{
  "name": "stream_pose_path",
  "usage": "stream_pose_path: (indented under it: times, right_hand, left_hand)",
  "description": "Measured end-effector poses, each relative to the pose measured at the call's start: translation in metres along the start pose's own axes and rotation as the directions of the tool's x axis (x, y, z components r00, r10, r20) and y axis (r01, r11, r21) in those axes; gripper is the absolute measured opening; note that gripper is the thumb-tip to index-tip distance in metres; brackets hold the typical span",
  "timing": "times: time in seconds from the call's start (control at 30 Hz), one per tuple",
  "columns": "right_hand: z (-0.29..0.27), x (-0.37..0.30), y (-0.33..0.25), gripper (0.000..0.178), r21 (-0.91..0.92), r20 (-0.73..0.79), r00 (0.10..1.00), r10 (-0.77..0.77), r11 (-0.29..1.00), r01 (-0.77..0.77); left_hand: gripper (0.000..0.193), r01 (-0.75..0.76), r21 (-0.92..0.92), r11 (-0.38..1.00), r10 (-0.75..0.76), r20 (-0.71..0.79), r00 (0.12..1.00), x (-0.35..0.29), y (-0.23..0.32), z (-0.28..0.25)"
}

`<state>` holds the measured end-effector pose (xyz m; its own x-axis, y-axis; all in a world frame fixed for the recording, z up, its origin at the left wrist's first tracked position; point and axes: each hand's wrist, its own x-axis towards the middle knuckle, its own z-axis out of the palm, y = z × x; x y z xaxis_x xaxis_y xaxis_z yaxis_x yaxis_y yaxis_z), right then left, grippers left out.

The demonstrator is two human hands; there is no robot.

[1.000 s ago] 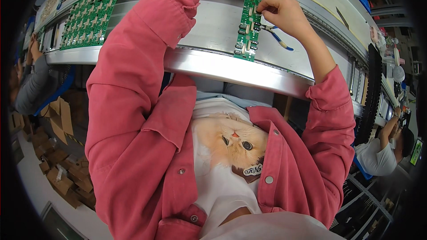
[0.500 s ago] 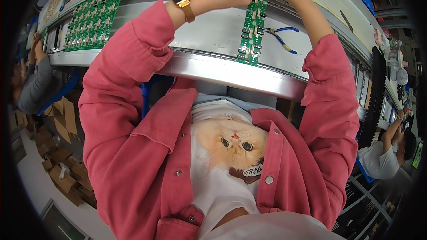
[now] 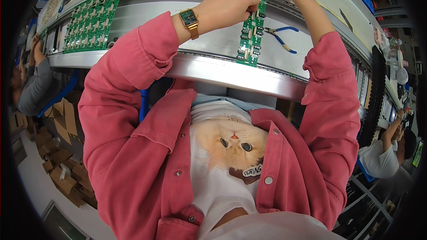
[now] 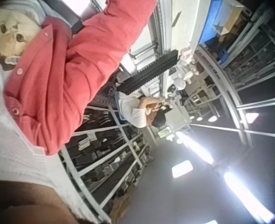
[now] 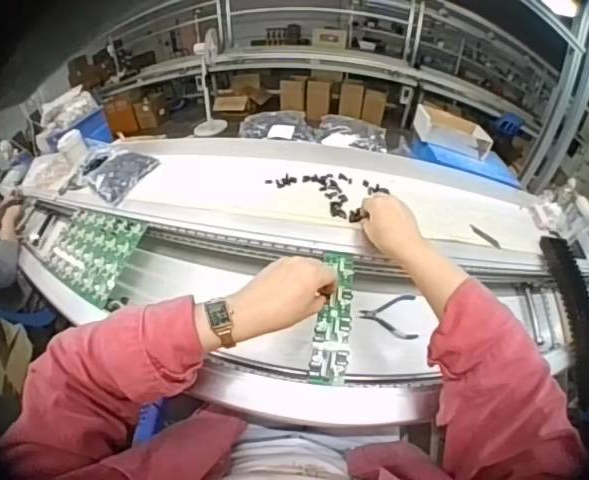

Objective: The person assembles circuit boards by taking electronic components, inserting them into a printed circuit board strip by hand, placing the assembled board strip onto the conveyor line, and inserting components into another board strip.

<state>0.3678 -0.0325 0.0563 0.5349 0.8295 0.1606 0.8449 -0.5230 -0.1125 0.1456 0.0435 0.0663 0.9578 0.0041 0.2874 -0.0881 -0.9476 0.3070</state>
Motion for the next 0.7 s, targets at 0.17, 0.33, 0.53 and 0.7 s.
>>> stream_pose_path:
  times: [0.17, 0.33, 0.53, 0.7]
  right_hand:
    - [-0.005, 0.000, -0.004, 0.019, 0.010, 0.059, 0.998, 0.022, 1.000, -0.023]
    - [-0.013, -0.007, -0.007, 0.018, 0.047, 0.001, 0.999, 0.038, 0.998, -0.038]
    - [0.001, -0.001, 0.012, 0.018, 0.140, -0.083, 0.994, 0.071, 0.988, -0.059]
    - [0.018, 0.009, 0.029, 0.018, 0.087, -0.121, 0.981, -0.149, 0.983, 0.160]
  left_hand:
    - [0.005, -0.026, 0.034, 0.999, 0.026, -0.013, 1.000, -0.003, 0.000, 0.001]
    - [0.004, 0.021, 0.047, 0.999, -0.022, 0.004, 1.000, -0.003, 0.005, -0.002]
    - [0.004, 0.019, 0.041, 0.999, -0.018, -0.003, 1.000, -0.005, 0.005, -0.002]
    - [0.005, 0.057, 0.023, 0.998, -0.058, 0.030, 0.998, 0.001, 0.008, -0.002]
